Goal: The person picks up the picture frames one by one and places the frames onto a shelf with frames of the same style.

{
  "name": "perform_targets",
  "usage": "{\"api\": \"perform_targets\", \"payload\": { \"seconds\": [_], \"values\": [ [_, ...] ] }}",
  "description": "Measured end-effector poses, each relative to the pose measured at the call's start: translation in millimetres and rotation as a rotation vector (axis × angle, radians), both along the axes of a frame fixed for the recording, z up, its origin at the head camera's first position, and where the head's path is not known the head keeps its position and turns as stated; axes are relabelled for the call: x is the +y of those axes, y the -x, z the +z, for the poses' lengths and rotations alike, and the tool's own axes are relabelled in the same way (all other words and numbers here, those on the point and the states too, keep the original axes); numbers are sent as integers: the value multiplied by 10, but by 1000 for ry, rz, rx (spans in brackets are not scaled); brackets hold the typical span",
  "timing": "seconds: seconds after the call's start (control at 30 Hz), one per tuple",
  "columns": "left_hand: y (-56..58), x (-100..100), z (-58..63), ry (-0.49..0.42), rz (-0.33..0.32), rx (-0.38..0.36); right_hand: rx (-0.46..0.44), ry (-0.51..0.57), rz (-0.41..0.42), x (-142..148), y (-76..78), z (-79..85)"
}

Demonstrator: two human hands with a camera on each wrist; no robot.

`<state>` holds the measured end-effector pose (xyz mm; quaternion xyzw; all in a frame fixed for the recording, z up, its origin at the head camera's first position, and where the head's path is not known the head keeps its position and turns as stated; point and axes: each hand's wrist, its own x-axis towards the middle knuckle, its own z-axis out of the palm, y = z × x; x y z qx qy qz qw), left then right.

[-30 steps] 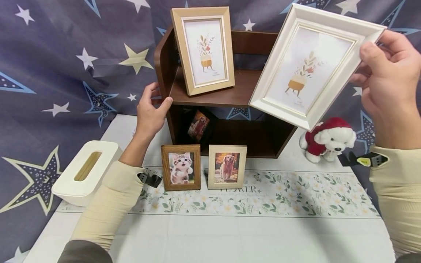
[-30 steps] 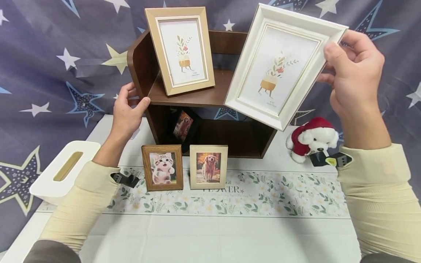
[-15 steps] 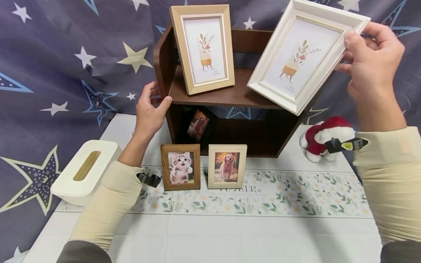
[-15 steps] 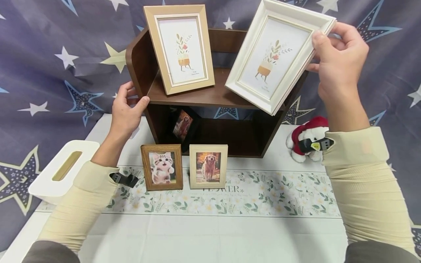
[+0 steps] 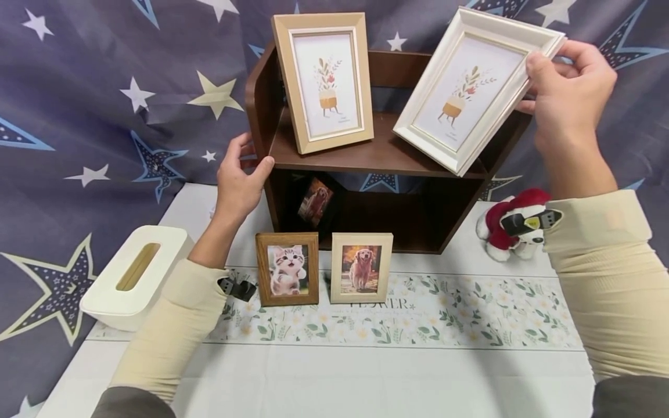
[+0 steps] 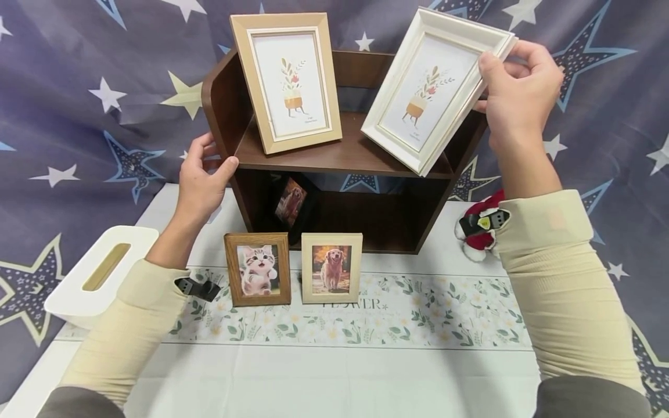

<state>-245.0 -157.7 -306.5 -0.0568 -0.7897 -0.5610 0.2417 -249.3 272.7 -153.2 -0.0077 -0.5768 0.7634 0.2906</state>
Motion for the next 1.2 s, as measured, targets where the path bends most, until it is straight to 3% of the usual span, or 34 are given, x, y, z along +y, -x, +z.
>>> {"api": "perform_targets", "payload": {
  "seconds": [0.83, 1.2],
  "values": [
    [6, -3, -5, 6, 2, -9, -204, -243, -162, -239, 91, 87],
    [10, -8, -7, 1, -1, -8, -249, -290, -169, -280, 126, 116]
  ]
}}
